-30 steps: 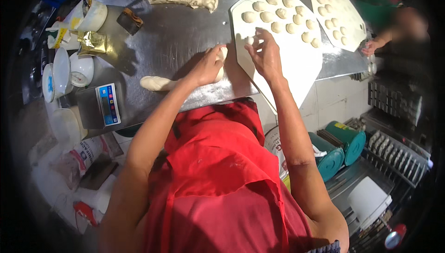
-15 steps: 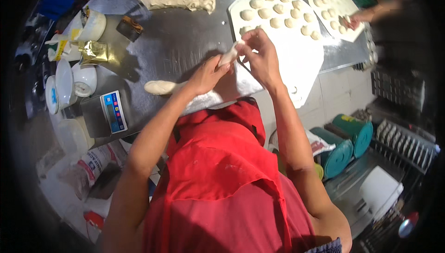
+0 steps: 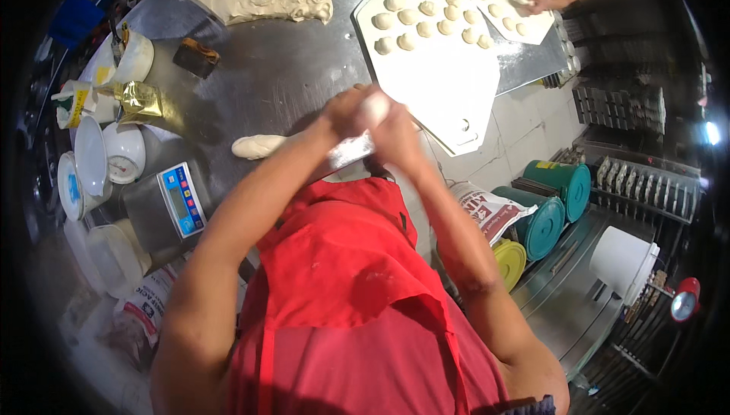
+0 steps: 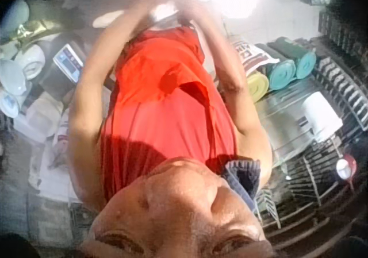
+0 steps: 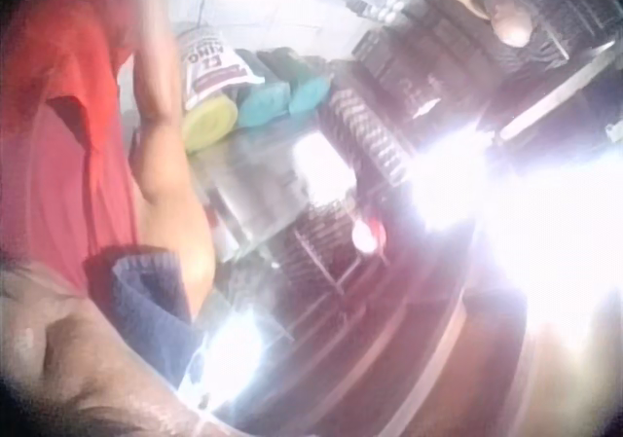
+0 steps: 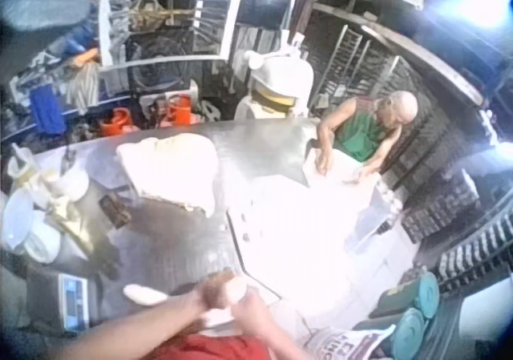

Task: The person rolls pieces of dough into long strips on a metal table, tears off smaller portions, and places them onto a hexagonal tray.

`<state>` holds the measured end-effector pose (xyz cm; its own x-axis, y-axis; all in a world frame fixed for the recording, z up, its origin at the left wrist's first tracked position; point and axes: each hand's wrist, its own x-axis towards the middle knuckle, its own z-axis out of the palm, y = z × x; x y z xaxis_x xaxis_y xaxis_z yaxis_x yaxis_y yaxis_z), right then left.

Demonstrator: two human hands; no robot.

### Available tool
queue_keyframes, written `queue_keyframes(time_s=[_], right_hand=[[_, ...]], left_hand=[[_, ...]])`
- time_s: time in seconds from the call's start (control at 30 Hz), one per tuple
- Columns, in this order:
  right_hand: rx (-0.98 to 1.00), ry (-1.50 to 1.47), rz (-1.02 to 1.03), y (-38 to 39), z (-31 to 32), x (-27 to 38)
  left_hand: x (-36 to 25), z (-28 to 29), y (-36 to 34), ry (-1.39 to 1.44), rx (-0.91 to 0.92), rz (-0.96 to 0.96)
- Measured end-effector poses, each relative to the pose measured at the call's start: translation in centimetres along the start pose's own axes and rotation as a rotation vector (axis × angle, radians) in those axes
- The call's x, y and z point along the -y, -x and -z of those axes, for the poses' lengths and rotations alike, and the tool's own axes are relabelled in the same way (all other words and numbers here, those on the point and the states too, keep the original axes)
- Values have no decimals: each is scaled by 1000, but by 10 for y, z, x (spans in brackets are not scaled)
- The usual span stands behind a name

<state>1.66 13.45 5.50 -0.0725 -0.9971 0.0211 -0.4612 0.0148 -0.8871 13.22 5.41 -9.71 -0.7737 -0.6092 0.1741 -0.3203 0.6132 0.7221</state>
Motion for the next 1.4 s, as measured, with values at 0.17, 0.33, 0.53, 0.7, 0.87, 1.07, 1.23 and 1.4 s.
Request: queue_keyframes(time_s=[0.17, 0.33, 0.53, 0.7, 0.87, 1.07, 1.23, 1.4], right_hand=[[-43, 39, -21, -16, 40, -83], [-88, 95, -62, -49, 61, -156], [-140, 292, -93, -55, 55, -136], [139, -66, -23, -32, 23, -73], [100, 107, -272, -25, 22, -58], [-224, 81, -196, -18, 47, -24], [-124, -188, -3, 3, 15, -28], [-175, 124, 17, -18, 71, -125]], left_hand=[[-41, 25, -39, 91, 270, 582], [-13, 17, -1, 124, 2, 536], [-36, 34, 2, 488, 11, 654], [-38, 43, 18, 719, -135, 529], [-50, 59, 24, 266, 204, 401], [-97, 67, -24, 76, 121, 204], [-22, 8, -25, 81, 55, 187], [-36, 10, -34, 90, 151, 635]])
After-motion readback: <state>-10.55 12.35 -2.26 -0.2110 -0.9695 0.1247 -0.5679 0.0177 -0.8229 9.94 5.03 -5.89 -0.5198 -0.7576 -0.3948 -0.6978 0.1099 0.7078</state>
